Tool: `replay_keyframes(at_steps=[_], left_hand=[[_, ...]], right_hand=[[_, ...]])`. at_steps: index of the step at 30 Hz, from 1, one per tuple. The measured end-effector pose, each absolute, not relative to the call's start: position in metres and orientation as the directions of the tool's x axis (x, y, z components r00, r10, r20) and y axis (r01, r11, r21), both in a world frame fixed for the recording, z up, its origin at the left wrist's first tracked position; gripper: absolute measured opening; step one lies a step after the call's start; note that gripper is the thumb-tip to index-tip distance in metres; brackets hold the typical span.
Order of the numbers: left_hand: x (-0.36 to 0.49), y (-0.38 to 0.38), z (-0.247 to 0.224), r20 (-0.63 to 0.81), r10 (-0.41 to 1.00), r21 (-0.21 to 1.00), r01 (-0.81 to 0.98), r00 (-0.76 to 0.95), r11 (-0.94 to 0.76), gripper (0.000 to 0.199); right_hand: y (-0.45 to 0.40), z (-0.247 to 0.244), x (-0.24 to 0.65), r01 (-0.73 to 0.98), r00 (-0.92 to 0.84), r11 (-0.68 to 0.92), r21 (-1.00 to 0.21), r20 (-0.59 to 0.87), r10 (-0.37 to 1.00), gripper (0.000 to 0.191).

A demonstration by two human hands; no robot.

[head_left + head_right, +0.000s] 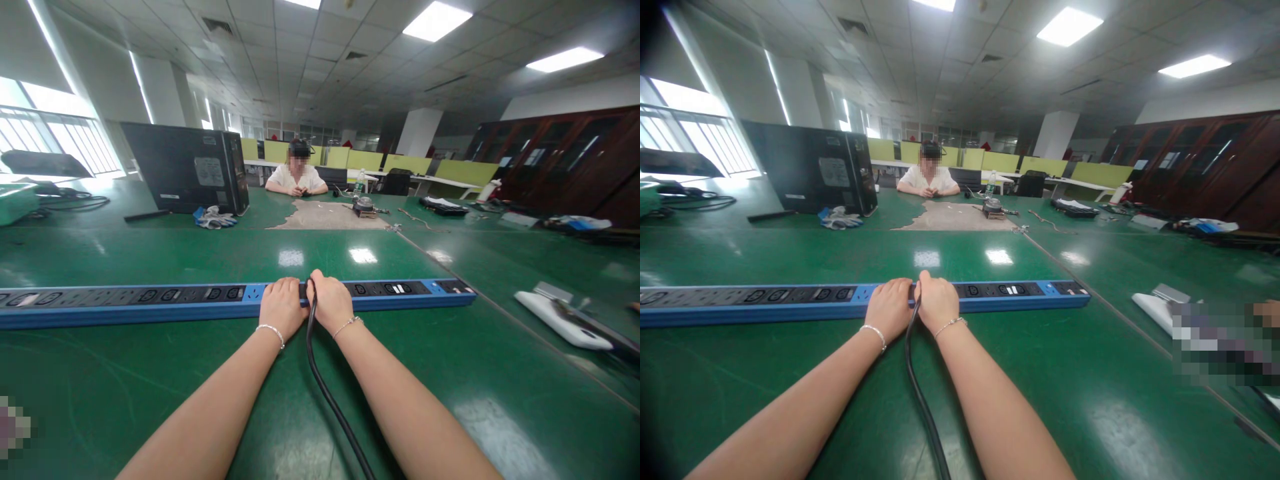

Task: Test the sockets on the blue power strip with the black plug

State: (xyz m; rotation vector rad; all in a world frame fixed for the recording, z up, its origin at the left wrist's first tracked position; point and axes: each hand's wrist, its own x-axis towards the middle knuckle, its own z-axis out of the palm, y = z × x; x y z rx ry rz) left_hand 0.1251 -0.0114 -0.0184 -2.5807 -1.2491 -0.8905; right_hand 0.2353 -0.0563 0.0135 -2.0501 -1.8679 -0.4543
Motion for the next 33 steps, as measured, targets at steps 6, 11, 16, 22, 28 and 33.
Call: replay_keyframes(at_steps=[6,11,16,22,28,33], left_hand=[[0.126,-0.011,-0.019,0.556,0.688,0.155,0.755,0.466,-0.637,0.031],[0.125,-0.011,-0.020,0.549,0.686,0.178,0.736,0.477,-0.653,0.044],[0.121,-0.014,-0.013,0.561,0.620,0.195,0.640,0.549,-0.743,0.050],[0.125,-0.015,-0.011,0.545,0.605,0.192,0.615,0.581,-0.764,0.048],[0.136,-0.014,-0.006,0.486,0.686,0.284,0.645,0.541,-0.710,0.030],[0.136,-0.016,-0.003,0.470,0.692,0.280,0.651,0.548,-0.706,0.025]], right_hand=[[-0.063,0.001,0.232,0.999,0.022,-0.008,-0.033,0.449,0.893,0.031],[-0.073,-0.002,0.242,0.988,0.052,0.028,-0.150,0.501,0.864,0.035],[-0.078,-0.009,0.263,0.950,-0.011,0.163,-0.265,0.493,0.870,0.050],[-0.077,-0.027,0.273,0.900,-0.020,0.259,-0.350,0.560,0.829,0.069],[-0.073,-0.031,0.270,0.955,0.085,0.102,-0.278,0.589,0.804,0.055],[-0.076,-0.029,0.271,0.974,0.101,0.029,-0.225,0.546,0.832,0.049]])
